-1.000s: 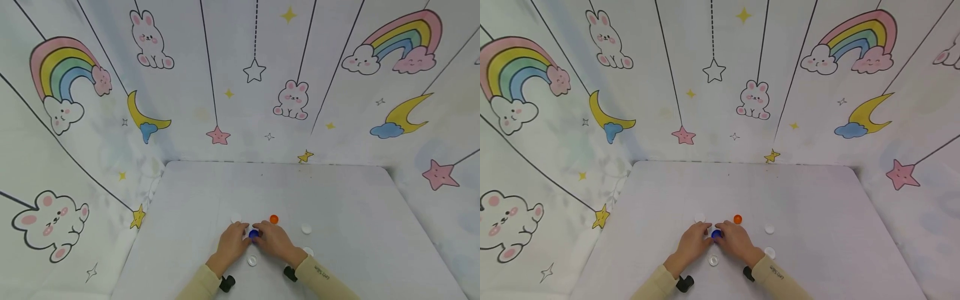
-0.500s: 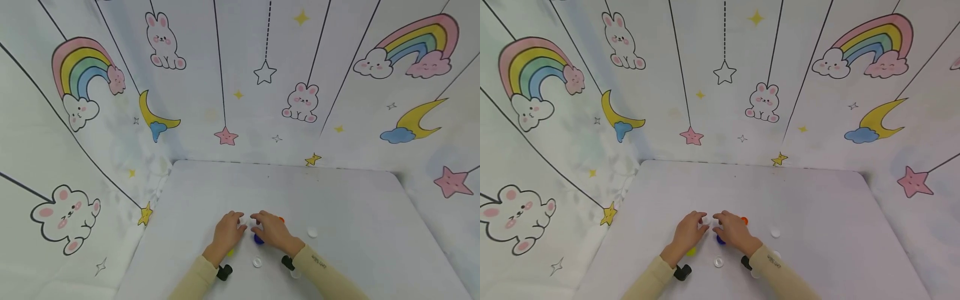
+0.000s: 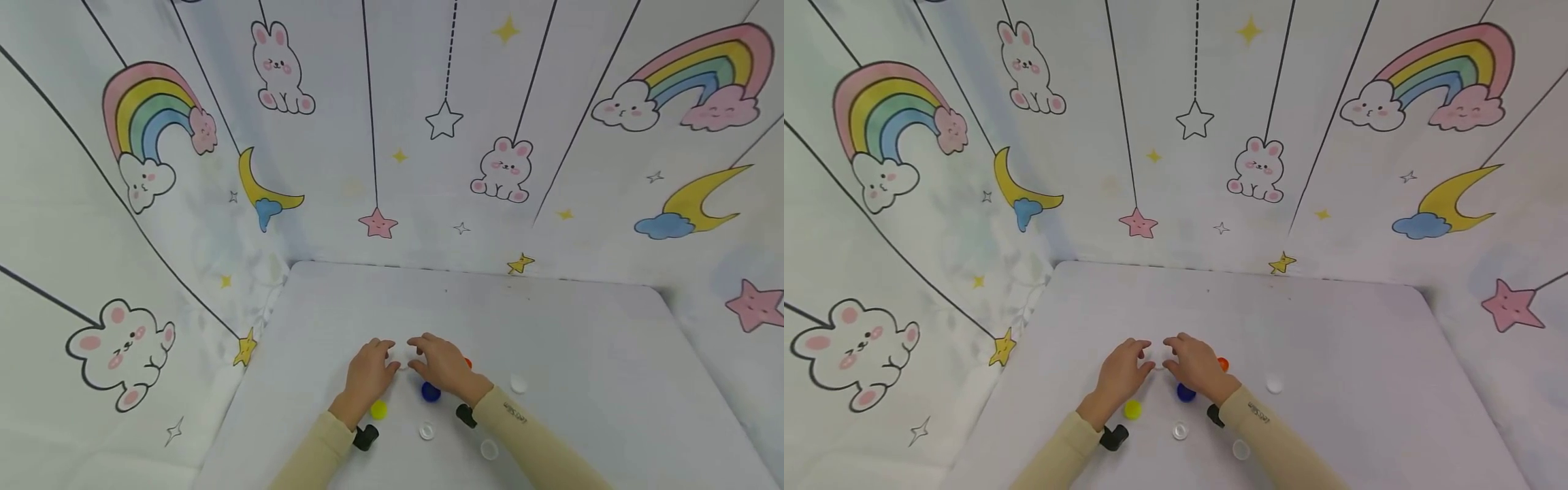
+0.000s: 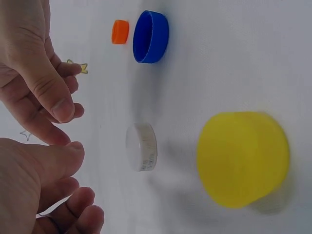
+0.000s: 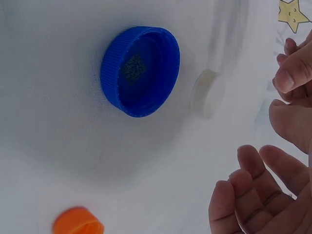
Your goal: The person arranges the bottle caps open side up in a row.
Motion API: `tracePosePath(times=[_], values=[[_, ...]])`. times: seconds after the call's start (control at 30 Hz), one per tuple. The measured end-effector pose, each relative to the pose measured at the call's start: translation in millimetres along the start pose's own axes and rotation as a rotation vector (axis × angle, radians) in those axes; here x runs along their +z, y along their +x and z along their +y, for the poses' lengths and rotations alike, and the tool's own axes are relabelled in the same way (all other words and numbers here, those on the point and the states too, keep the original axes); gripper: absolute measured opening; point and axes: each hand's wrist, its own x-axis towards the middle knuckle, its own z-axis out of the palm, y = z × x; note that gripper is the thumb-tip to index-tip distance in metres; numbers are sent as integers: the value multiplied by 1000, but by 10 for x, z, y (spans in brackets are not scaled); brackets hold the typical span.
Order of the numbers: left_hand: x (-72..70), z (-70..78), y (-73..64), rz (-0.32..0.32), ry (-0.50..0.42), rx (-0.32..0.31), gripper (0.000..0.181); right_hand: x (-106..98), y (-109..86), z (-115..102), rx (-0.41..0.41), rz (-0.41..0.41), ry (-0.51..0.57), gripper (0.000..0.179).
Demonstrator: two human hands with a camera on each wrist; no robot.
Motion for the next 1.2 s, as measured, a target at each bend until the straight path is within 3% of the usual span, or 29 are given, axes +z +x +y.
tracePosePath(times=[0.33,0.77,1.2], values=[[-11,-18,27,-37,-4,-33,40,16,72,-4,36,-59,10,44],[174,-117,42,-135,21,-84,41,236,149,37,118,-190,-46,43],[307,-173,34,-120,14,-73,39,385,154,52,106,-151,-37,42]])
